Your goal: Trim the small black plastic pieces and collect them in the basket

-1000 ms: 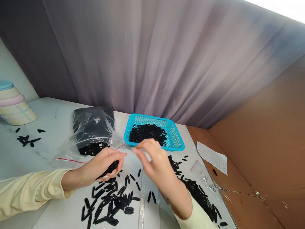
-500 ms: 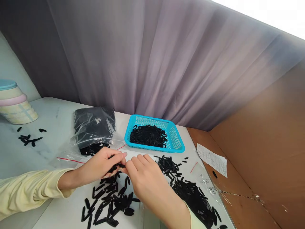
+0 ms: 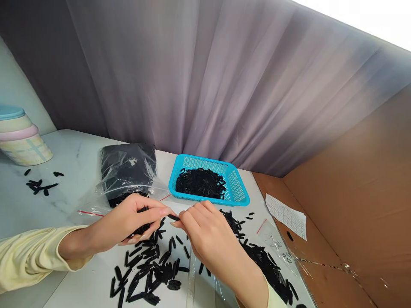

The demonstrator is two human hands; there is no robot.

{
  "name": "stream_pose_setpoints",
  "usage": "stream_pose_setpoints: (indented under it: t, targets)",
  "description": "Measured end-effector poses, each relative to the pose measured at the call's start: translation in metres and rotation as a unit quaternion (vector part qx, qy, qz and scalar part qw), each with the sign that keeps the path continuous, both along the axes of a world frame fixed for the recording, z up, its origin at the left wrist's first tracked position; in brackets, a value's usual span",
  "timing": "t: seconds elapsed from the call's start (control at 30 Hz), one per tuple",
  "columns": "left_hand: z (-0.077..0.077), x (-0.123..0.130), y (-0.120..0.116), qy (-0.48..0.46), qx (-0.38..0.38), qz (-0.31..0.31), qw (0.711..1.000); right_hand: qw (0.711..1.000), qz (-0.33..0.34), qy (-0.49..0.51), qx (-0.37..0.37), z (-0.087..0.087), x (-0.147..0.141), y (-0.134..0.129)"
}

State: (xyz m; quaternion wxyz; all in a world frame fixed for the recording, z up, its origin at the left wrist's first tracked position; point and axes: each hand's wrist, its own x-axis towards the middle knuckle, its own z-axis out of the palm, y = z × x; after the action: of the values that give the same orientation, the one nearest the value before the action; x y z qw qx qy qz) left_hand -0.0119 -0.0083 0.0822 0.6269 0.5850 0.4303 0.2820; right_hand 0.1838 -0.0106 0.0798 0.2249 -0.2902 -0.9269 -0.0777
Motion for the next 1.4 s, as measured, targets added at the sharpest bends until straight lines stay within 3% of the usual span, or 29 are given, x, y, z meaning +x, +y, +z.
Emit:
stream_pose_setpoints:
  t: [0.33,0.67,0.9,1.23,1.4]
  targets:
    - [-0.002,0.000,-0.001,-0.031,-0.011,-0.007,0.999,0.999,0.006,0.027,0.039,-0.006,-0.003,-0.001]
    - [-0.003,-0.001,0.001,-0.107,-0.139,0.002,0.985,0.991,0.018,0.068,0.112,-0.018,-0.010,-0.002]
    - [0.000,-0.001,0.000,-0.118,-0.130,0.025,0.984,0.992,-0.013,0.095,0.076,-0.014,-0.006,0.000]
    - [-0.006,0.000,0.001,-0.108,-0.096,0.023,0.989,0.973,0.018,0.218,-0.069,-0.015,-0.007,-0.004]
    - [-0.004,0.001,0.002,-0.110,-0.105,0.016,0.988,0.972,0.031,0.228,-0.042,-0.013,-0.006,-0.003]
